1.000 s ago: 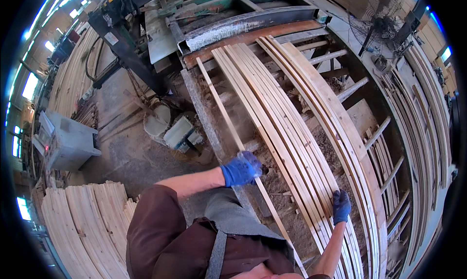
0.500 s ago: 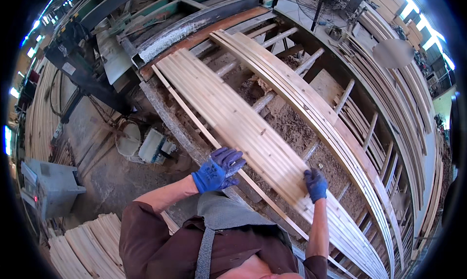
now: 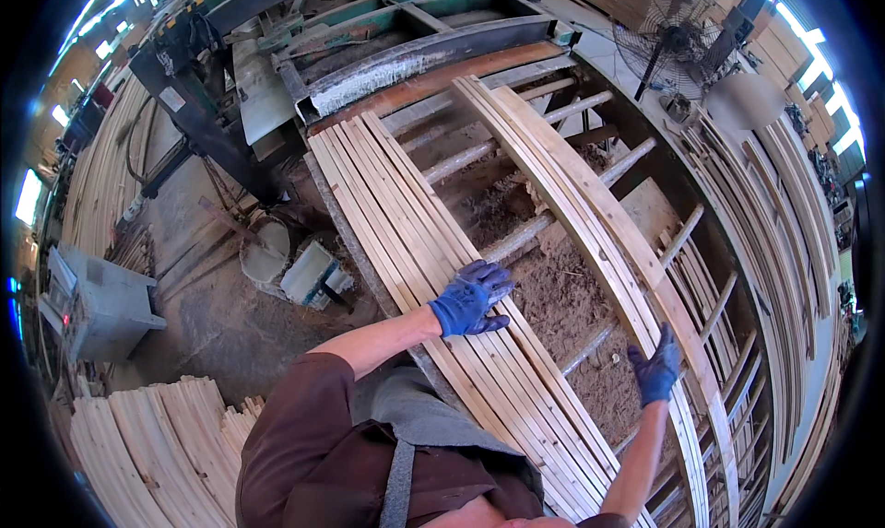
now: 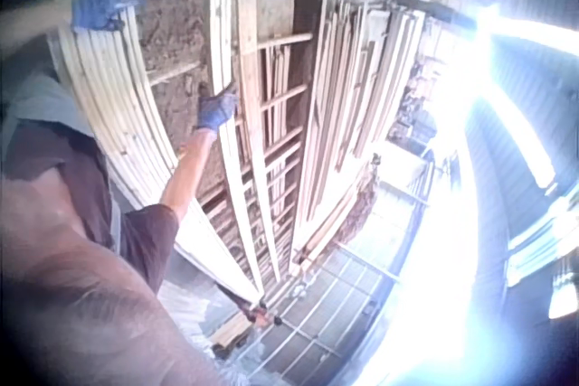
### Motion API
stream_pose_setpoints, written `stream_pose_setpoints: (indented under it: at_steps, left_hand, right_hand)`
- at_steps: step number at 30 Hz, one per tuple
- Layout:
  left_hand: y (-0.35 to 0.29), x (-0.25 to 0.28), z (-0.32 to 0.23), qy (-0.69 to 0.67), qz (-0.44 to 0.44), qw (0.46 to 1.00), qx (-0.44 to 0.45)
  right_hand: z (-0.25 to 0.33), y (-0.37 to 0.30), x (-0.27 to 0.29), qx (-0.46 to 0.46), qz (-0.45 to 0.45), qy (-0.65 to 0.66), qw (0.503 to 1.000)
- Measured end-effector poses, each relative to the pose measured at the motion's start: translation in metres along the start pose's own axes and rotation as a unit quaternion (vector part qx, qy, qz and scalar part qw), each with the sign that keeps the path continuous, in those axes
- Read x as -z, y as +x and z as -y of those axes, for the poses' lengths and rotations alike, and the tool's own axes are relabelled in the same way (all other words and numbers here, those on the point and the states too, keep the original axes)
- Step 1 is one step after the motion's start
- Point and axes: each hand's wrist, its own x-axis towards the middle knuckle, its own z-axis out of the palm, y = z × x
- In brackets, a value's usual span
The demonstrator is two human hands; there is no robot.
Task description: The person picks up long, thin wooden planks from a large stack and places them onto a metal rack structure. They repeat this process, moving planks from the pile to the rack and arranging them.
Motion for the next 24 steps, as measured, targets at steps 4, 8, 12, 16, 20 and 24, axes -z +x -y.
stream_pose_setpoints:
  at_steps: [4,8,12,16,20,24]
  left_hand:
    - [0.003,0.0,0.001,-0.027,-0.027,0.999,-0.003]
    - [0.0,-0.003,0.001,-0.039,-0.029,0.999,0.004]
    - [-0.008,-0.002,-0.002,0.007,-0.058,0.998,0.025]
    - [-0.005,-0.001,-0.006,0.036,-0.077,0.996,0.041]
    - [-0.005,-0.007,0.0,0.031,-0.036,0.996,0.073]
    - [-0.001,-0.005,0.005,0.026,-0.016,0.997,0.077]
  right_hand:
    - [-0.054,0.039,-0.016,-0.102,0.173,-0.062,0.978]
    - [-0.076,0.02,-0.039,-0.116,0.265,0.012,0.957]
    - [-0.021,-0.026,-0.007,-0.033,0.307,0.034,0.951]
    - [-0.009,-0.068,-0.004,-0.036,0.352,0.152,0.923]
    - [-0.005,-0.078,-0.012,-0.06,0.351,0.232,0.905]
    - [-0.015,-0.063,-0.043,-0.126,0.361,0.355,0.853]
